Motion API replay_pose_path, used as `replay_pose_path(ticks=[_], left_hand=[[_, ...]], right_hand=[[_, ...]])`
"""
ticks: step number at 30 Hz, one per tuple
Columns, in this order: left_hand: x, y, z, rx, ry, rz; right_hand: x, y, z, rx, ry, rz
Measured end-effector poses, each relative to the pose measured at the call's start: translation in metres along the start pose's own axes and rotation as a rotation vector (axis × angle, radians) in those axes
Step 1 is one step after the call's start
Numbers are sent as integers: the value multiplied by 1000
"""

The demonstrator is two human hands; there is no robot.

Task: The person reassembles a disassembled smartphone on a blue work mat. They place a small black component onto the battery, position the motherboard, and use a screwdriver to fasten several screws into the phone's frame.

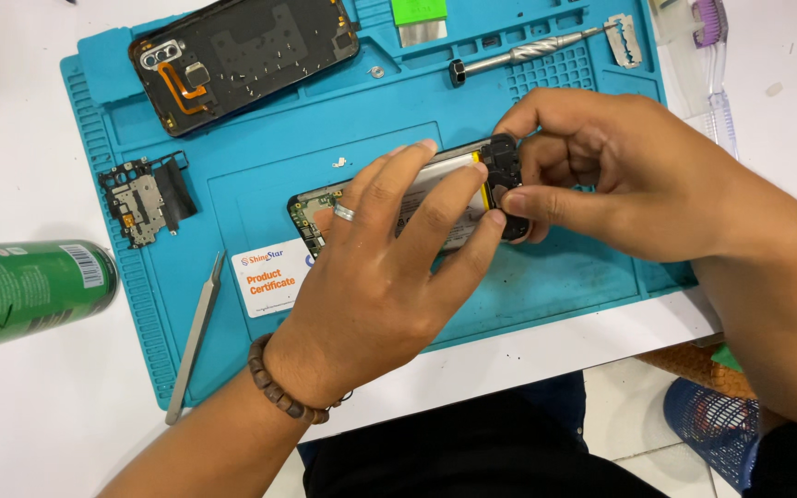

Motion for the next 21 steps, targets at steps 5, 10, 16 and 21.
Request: replay_pose_path(ticks=[5, 10, 16, 21], left_hand=[[6, 2, 10, -14, 20, 105], [10, -3, 28, -65, 106, 239], [1, -12, 39, -128, 267, 316], [-4, -16, 43, -113, 433, 388]], right_hand=[[10, 7, -1, -71, 77, 100], [17, 13, -5, -131, 123, 297], [42, 24, -17, -190, 275, 502], [46, 30, -24, -190, 296, 656]])
Point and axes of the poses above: each hand's wrist, its own y-axis away from the middle knuckle, its own z-axis out of the back of the hand, x = y × z, the point moved 5 cm from there along -y, towards the middle knuckle, and after that the axes turned 1 degree about -z, right-handed, at the moved point
